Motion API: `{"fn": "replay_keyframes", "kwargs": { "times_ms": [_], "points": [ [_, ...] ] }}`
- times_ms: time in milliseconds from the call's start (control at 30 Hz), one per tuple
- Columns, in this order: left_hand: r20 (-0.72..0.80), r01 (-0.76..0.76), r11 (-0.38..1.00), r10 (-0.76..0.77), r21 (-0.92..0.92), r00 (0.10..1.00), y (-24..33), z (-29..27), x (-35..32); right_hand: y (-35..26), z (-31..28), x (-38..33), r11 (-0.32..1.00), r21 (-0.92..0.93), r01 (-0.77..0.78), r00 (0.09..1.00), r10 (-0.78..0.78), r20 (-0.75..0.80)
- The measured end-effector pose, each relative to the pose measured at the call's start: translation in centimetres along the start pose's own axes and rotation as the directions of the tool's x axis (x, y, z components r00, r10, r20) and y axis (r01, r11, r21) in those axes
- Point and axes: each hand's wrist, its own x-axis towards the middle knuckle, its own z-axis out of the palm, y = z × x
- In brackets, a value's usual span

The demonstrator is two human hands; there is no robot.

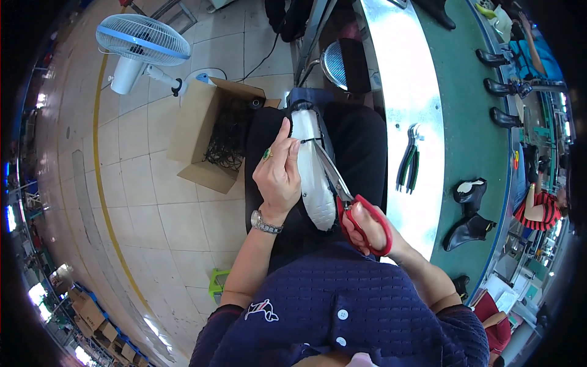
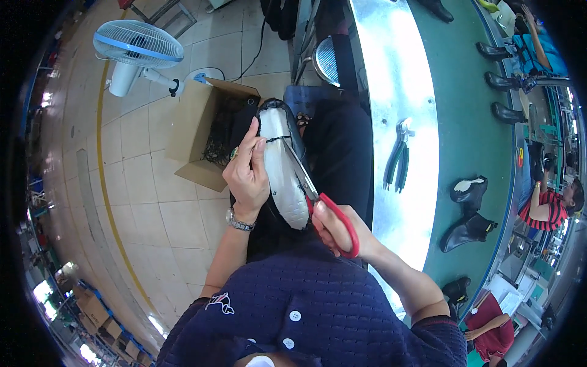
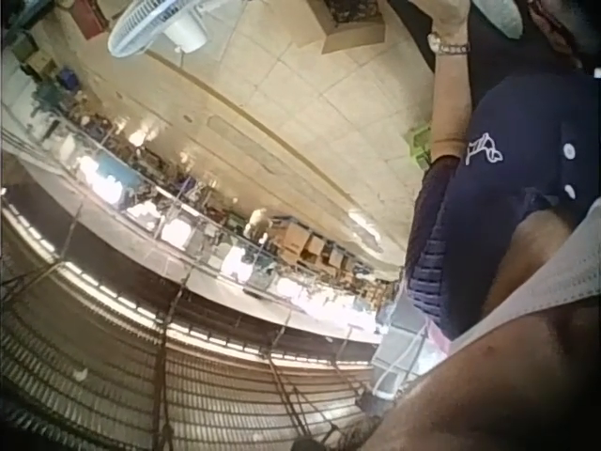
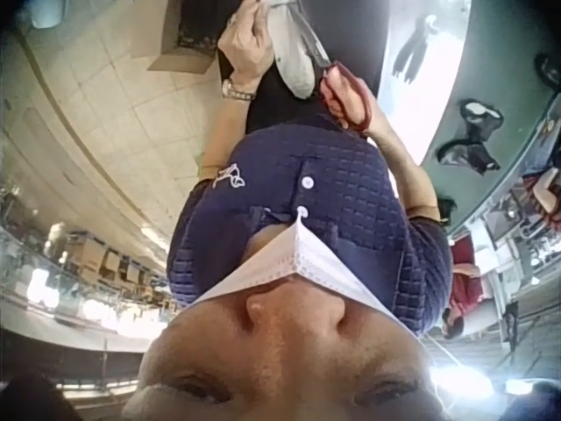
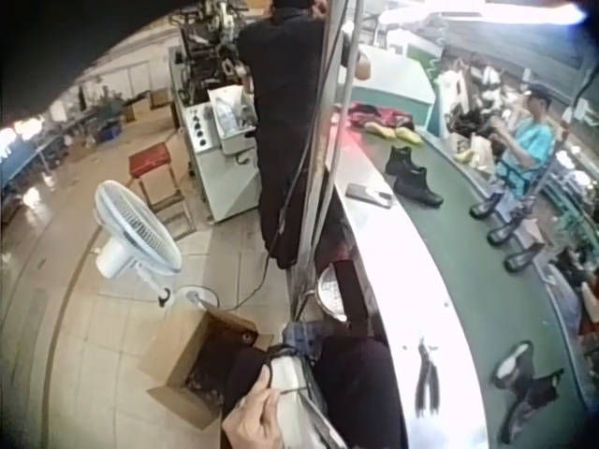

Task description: Inspecting and trimming excess material from boots on an assembly line.

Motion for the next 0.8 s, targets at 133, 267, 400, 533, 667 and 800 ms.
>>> {"fn": "replay_keyframes", "kwargs": {
  "times_ms": [133, 267, 400, 533, 667, 800],
  "points": [
    [-0.06, -0.153, 0.982, 0.16, 0.109, 0.985, 0.4, 0.0, 0.4, 1.1, 1.1, 0.5, 0.956, -0.278, -0.098, 0.981, 0.046, -0.19],
    [-0.025, -0.26, 0.933, 0.275, 0.249, 0.961, 1.3, -1.1, 0.9, 1.9, 0.7, 0.9, 0.936, -0.348, -0.049, 0.983, -0.016, -0.182],
    [-0.275, -0.306, 0.944, 0.264, -0.122, 0.924, 4.8, -3.3, 2.1, 1.1, 1.0, 1.1, 0.966, -0.239, -0.103, 0.987, 0.07, -0.146],
    [-0.503, -0.316, 0.931, 0.189, -0.18, 0.843, 6.1, -5.9, 8.1, 1.2, 0.1, -0.4, 0.967, -0.255, 0.003, 0.988, -0.043, -0.151],
    [-0.058, -0.098, 0.904, 0.134, 0.416, 0.989, -3.8, -9.6, 7.2, 3.5, -3.9, -2.4, 0.976, -0.213, 0.045, 0.795, -0.164, -0.585],
    [0.221, -0.015, 0.674, -0.221, 0.739, 0.95, -11.8, -9.3, 2.6, 8.9, -13.1, -3.0, 0.773, -0.558, -0.302, 0.341, -0.459, -0.82]
  ]
}}
